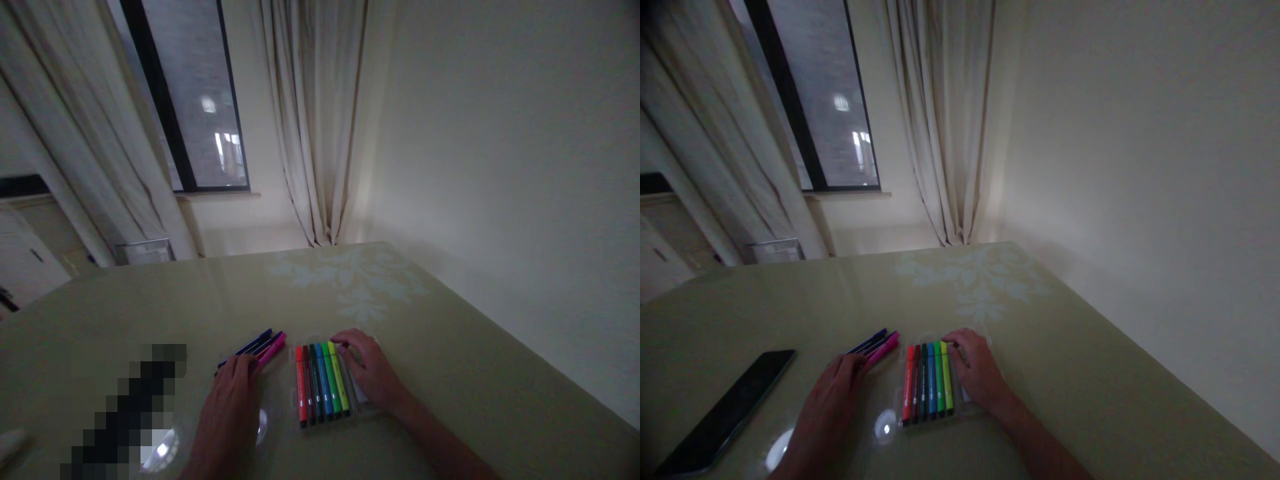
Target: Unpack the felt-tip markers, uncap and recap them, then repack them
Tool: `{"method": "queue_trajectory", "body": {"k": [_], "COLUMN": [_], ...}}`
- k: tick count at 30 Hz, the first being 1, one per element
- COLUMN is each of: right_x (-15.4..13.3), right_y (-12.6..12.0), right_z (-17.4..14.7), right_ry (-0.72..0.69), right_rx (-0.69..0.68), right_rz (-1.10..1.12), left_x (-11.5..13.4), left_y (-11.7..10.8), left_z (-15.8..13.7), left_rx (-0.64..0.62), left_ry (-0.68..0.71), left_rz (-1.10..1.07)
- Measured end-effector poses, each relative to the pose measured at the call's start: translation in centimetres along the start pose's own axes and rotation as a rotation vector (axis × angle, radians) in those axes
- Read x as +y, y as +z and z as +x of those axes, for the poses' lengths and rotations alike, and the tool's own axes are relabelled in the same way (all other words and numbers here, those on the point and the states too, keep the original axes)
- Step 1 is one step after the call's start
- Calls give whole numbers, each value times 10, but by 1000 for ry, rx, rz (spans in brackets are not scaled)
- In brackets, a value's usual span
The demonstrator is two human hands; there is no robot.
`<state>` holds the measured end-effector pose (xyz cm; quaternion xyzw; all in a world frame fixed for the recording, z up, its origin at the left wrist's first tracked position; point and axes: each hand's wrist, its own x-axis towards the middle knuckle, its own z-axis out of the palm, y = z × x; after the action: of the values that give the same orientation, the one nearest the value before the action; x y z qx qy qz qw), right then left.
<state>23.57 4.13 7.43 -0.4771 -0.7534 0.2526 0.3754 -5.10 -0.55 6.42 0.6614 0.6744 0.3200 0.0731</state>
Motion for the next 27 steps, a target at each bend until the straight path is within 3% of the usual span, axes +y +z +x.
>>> {"method": "queue_trajectory", "body": {"k": [4, 9, 14, 19, 27], "right_x": [-21, -44, -46, -39, -47], "right_y": [2, 14, 25, 31, 37], "right_z": [-4, -14, -16, -16, -20], "right_ry": [5, 132, 251, 314, 355], "right_rx": [-30, -127, -109, -76, -66], "right_rz": [142, 355, 655, 696, 709], "left_x": [9, 38, 63, 61, 64], "left_y": [2, 18, 24, 25, 27], "left_z": [-1, -19, -36, -38, -39], "left_rx": [-29, -213, -260, -376, -444], "left_ry": [-140, -91, -102, -74, -108], "left_rz": [-270, -620, -829, -888, -976]}}
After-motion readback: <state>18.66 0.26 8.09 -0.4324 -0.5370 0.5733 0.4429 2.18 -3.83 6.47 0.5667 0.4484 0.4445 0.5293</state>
